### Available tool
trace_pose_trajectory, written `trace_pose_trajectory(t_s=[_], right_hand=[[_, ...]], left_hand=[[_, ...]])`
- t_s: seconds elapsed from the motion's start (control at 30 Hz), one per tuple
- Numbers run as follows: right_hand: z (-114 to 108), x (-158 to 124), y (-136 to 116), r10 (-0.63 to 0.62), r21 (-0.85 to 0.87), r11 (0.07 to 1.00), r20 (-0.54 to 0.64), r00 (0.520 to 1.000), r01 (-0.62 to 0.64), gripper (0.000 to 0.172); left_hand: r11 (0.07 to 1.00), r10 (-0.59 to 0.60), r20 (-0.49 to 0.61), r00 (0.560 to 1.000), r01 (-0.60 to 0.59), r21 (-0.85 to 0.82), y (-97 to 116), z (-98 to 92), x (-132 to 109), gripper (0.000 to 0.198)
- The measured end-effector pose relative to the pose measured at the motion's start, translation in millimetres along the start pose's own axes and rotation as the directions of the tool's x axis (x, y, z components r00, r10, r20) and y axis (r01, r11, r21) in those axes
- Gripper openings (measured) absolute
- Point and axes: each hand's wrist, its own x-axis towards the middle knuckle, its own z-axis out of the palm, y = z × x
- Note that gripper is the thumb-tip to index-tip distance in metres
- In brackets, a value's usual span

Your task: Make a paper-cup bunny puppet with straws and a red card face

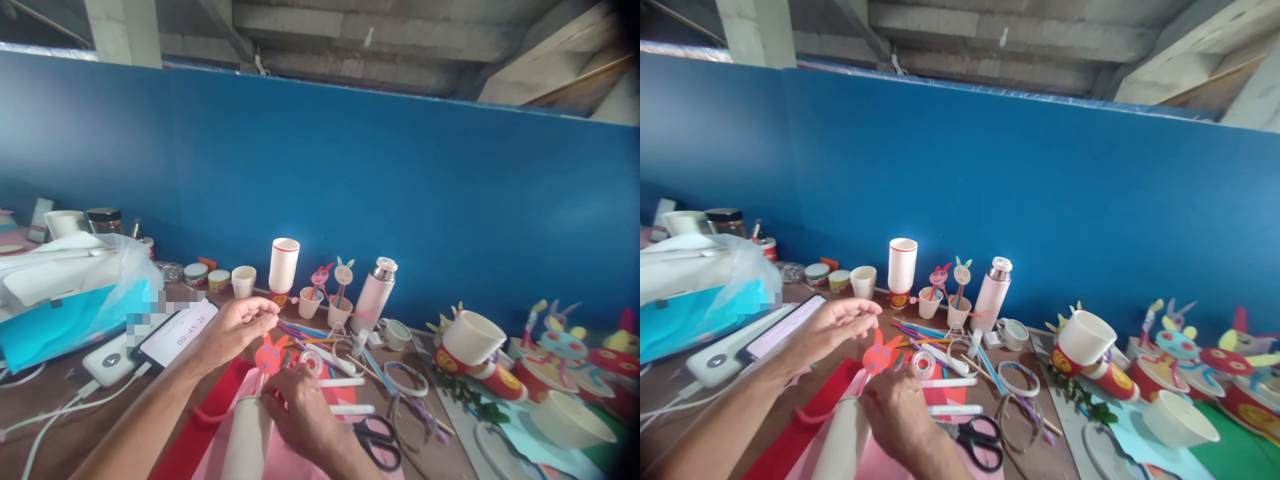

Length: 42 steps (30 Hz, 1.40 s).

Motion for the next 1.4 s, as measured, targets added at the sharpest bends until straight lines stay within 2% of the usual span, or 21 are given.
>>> trace_pose_trajectory(t_s=[0.43, 0.67, 0.87, 1.07, 1.2, 1.4], right_hand=[[-8.2, 4.0, 1.6, 0.006, -0.005, 1.000, -0.032, 0.999, -0.006, 0.012], [-40.8, 8.9, 8.6, 0.061, 0.039, 0.998, -0.096, 0.993, -0.058, 0.013], [-67.9, 1.6, 19.1, 0.095, 0.077, 0.994, -0.174, 0.980, -0.083, 0.016], [-78.7, -24.0, 37.0, 0.179, 0.025, 0.984, -0.163, 0.970, -0.177, 0.017], [-79.9, -55.3, 62.0, 0.357, -0.044, 0.929, -0.157, 0.921, -0.367, 0.024], [-76.6, -76.7, 83.5, 0.376, -0.133, 0.903, -0.216, 0.901, -0.409, 0.035]], left_hand=[[1.000, -0.007, 0.010, 1.000, 0.007, -0.026, 3.3, 2.4, -0.7, 0.028], [1.000, 0.000, 0.014, 1.000, 0.000, -0.027, 3.8, 0.9, -1.8, 0.028], [1.000, 0.024, 0.029, 0.999, -0.023, -0.022, 5.1, 2.7, -3.8, 0.029], [0.999, 0.019, 0.050, 0.999, -0.018, -0.032, 11.7, 5.5, -8.2, 0.029], [0.999, 0.031, 0.087, 0.996, -0.027, -0.039, 13.7, 10.2, -10.1, 0.028], [0.996, -0.001, 0.165, 0.986, 0.015, -0.083, 20.1, 16.9, -11.3, 0.029]])
